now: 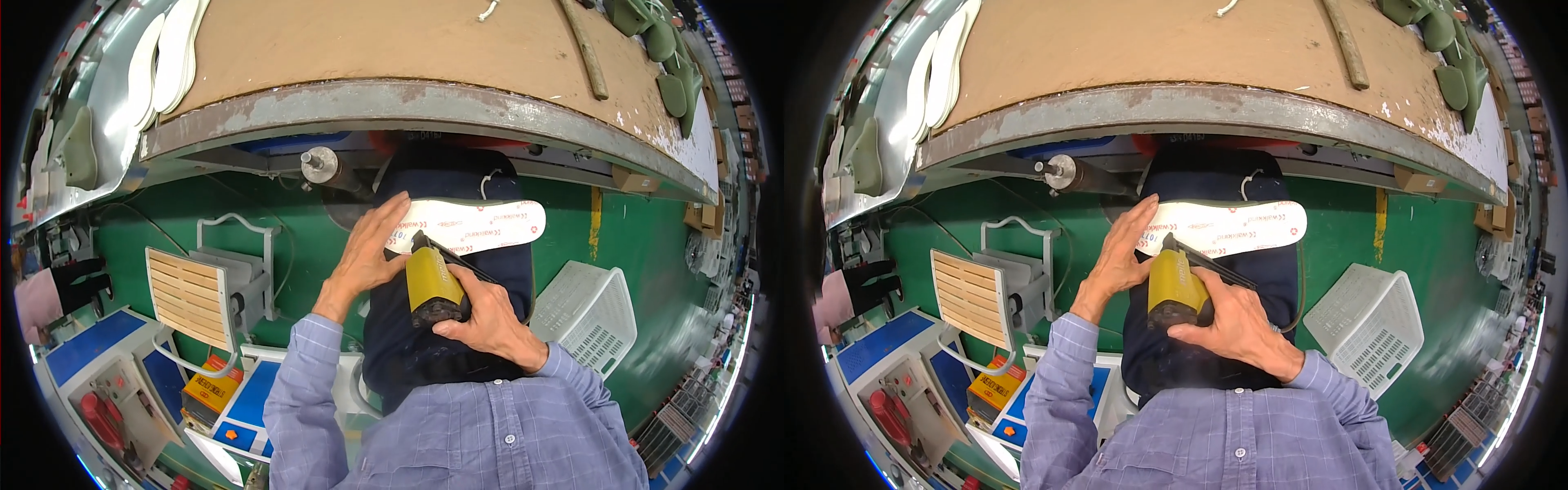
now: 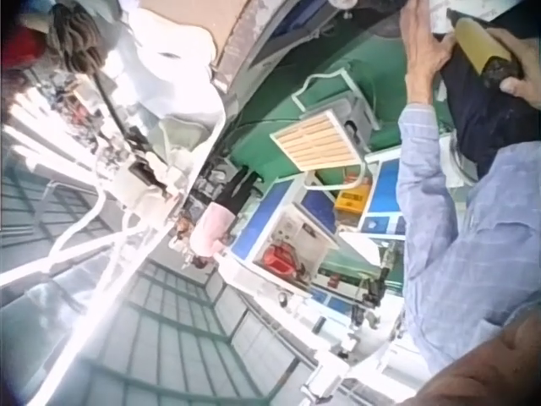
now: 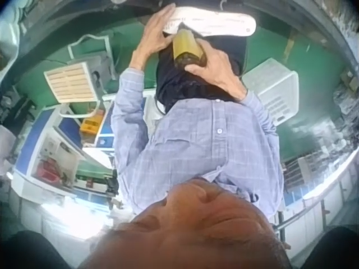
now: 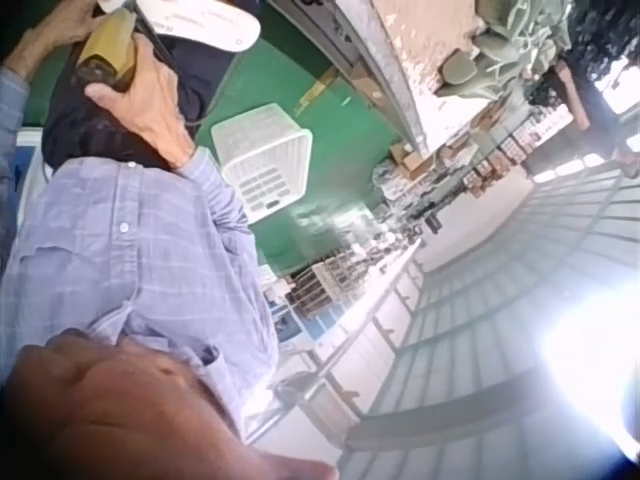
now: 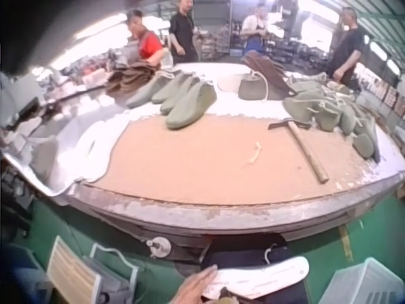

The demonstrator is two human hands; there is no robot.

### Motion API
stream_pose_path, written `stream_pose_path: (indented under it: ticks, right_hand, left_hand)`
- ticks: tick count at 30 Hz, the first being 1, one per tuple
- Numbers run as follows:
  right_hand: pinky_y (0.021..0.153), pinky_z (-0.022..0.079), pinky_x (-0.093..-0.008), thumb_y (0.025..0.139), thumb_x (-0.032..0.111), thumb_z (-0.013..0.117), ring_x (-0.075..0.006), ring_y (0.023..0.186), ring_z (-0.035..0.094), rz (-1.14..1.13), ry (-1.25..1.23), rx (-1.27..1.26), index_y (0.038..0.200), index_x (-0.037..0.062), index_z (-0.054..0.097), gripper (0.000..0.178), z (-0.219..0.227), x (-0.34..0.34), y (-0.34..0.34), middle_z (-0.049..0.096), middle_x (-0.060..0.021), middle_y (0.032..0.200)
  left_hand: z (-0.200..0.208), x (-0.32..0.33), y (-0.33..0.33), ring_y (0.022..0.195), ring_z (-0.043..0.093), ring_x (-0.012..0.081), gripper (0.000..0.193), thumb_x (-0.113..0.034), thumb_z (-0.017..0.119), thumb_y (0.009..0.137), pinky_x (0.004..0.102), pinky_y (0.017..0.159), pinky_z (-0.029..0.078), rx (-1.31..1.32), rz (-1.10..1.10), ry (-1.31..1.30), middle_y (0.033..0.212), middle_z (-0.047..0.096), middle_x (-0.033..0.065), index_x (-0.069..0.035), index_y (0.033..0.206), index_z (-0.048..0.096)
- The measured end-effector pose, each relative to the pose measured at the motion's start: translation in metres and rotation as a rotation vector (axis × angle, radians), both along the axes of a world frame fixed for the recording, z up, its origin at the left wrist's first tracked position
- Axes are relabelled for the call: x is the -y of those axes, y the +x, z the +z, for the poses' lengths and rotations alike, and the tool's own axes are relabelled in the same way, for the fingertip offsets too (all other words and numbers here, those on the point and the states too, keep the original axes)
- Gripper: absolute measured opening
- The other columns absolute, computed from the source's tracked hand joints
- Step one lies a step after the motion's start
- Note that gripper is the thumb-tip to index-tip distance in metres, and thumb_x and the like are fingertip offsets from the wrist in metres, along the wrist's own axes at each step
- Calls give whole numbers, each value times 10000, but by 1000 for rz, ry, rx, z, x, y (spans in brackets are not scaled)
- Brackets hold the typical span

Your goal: Assembling shoe components using lasts, pneumatic tools, and hand tools.

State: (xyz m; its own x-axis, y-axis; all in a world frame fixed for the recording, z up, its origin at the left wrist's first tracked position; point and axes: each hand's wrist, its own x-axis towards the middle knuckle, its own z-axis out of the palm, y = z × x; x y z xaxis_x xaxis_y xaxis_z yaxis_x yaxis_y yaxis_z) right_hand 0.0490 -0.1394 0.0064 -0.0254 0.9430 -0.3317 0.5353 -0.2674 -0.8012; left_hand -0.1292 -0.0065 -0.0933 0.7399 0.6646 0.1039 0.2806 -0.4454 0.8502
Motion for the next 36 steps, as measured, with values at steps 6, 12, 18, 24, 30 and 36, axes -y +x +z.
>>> stream_pose_path:
  ticks: [6, 12, 18, 24, 30, 36]
  right_hand:
    - [722, 530, -421, 670, 466, 783, -389, 794, 670, -4, -32, 47, 1249, -49, 460, 840, 0, 2, -4, 660, -249, 866]
    - [789, 515, -443, 679, 575, 733, -418, 902, 639, -23, -131, 38, 1260, -31, 437, 891, 1, 2, -9, 632, -270, 977]
    - [769, 528, -412, 651, 491, 793, -397, 894, 654, -30, -14, -25, 1258, -67, 449, 893, 4, 16, 16, 645, -255, 977]
    - [885, 498, -342, 633, 698, 723, -253, 1019, 636, -278, 385, 72, 1304, -91, 434, 1076, 96, 13, 86, 631, -184, 1132]
    - [771, 496, -410, 782, 532, 693, -385, 889, 651, -581, 351, 634, 1326, 17, 484, 777, 120, -40, 178, 665, -241, 932]
    - [882, 418, -423, 769, 438, 729, -339, 1056, 558, -455, 388, 1251, 1286, 51, 524, 677, 86, -59, 246, 621, -172, 1087]
  left_hand:
    - [3, 0, 1, 1246, 430, 320, 868, -58, 767, 652, 454, 1066, 332, -100, -9, 13, 1440, 384, 99, -96, 1418, 360]
    - [2, 0, 4, 1265, 413, 307, 914, -112, 798, 637, 482, 1119, 269, -64, -33, 126, 1411, 398, 107, -93, 1424, 335]
    - [8, -1, 13, 1275, 403, 299, 969, -220, 833, 618, 477, 1110, 276, -187, -4, 189, 1394, 410, 129, -61, 1424, 320]
    - [26, 2, 20, 1219, 429, 341, 996, -342, 842, 607, 488, 1074, 300, -215, 31, 202, 1327, 440, 159, -49, 1413, 337]
    - [24, 12, 40, 1066, 480, 350, 956, -324, 829, 591, 465, 935, 373, -322, 85, 391, 1159, 485, 180, -28, 1377, 372]
    - [21, 14, 45, 1053, 489, 351, 879, -200, 802, 543, 427, 884, 409, -286, 122, 306, 1116, 507, 164, -46, 1321, 425]
